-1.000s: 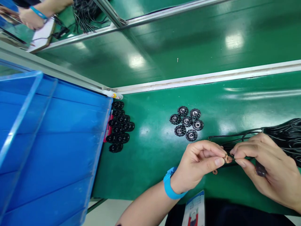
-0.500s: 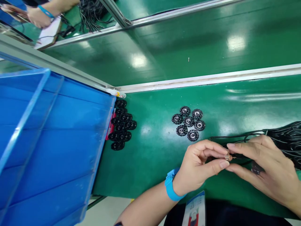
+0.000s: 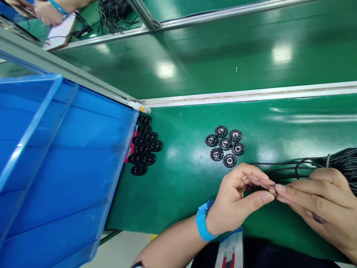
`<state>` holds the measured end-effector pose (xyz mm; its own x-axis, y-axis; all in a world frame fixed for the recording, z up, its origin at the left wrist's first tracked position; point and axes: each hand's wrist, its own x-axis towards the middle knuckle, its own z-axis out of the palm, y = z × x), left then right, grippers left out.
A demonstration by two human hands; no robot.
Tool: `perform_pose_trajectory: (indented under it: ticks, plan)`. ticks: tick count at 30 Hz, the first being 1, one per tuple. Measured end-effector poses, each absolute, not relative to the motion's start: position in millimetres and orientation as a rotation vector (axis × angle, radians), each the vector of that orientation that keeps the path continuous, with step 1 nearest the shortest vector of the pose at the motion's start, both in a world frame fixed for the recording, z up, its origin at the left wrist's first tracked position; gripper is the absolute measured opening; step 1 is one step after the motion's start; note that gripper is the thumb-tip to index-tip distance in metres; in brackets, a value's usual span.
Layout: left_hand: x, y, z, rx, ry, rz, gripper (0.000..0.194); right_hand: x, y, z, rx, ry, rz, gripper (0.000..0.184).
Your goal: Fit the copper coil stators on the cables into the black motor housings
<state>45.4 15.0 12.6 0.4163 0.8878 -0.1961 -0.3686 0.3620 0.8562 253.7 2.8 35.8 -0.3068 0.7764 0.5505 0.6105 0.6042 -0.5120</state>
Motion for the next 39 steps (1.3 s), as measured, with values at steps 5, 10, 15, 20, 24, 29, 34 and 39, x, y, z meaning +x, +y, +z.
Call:
perform_pose_trajectory:
  ticks: [5, 10, 15, 20, 24, 29, 34, 39]
  plan:
    - [45.9, 13.9, 11.5, 0.784, 0.732, 0.927, 0.028, 255.7, 0.2, 33.4, -1.110, -2.055, 0.192, 0.033]
    - [48.2, 11.4, 10.1, 0.859, 0.739, 0.997, 0.027, 254.1, -3.5, 24.7, -1.124, -2.082, 0.116, 0.031]
    - [47.2, 7.2, 7.7, 0.963, 0.793, 1.033, 0.033, 247.1, -0.6, 25.1, -1.149, -2.018, 0.142, 0.026]
    - [37.3, 11.7, 7.9, 1.210, 0.933, 1.077, 0.038, 259.9, -2.3, 23.6, -1.229, -1.823, 0.470, 0.020]
    - [29.1, 19.6, 5.4, 1.403, 1.098, 1.072, 0.032, 272.2, 2.9, 18.9, -1.166, -1.426, 0.859, 0.012]
    - [21.7, 33.1, 3.6, 1.698, 1.173, 1.105, 0.026, 276.4, 21.1, 14.2, -1.106, -1.272, 0.929, 0.017]
    - [12.0, 43.9, 6.3, 1.969, 1.267, 1.135, 0.022, 278.2, 31.5, 16.3, -1.115, -1.170, 1.016, 0.026]
    - [12.5, 45.8, 5.9, 1.988, 1.290, 1.159, 0.019, 280.7, 31.6, 17.6, -1.177, -1.197, 0.992, 0.029]
